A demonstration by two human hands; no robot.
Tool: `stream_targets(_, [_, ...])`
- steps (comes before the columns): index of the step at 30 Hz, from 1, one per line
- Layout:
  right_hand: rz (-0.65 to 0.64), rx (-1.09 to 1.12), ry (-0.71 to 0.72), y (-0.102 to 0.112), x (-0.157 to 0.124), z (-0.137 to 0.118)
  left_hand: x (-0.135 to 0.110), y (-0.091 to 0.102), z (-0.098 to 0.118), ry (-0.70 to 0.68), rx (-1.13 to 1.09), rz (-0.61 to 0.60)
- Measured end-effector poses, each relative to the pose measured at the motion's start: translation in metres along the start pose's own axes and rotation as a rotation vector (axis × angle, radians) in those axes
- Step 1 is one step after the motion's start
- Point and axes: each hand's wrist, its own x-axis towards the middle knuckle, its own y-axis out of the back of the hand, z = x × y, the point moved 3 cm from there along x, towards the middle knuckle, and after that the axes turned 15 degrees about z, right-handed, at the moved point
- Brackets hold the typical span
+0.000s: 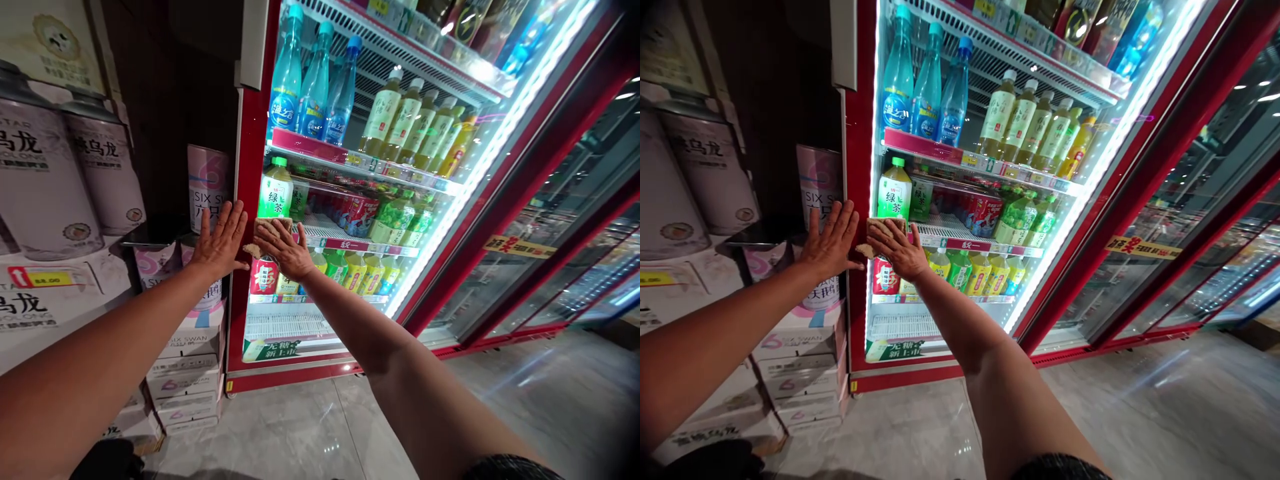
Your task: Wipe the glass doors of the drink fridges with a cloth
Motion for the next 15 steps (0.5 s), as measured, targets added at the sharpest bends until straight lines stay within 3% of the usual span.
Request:
stream_targets(4, [0.041,-0.036,-0.093,0.001,-0.005,0.010,0.008,-0.004,0.017,-0.039,-0.021,0.036])
stream_targets(7, [0.016,-0.040,-0.078,-0.004,-0.022,0.012,0.011,-0.015,0.027,-0.071,-0.041,0.026])
stream_targets(11, [-0.033,-0.023,0.005,-0.004,-0.044,0.025,0.009,-0.035,0.029,-0.059,-0.065,0.004])
stream_targets(15, [0.021,-0.036,-0.025,0.001,-0.049,0.044,0.008,-0.046,0.027,-0.022,-0.081,-0.003])
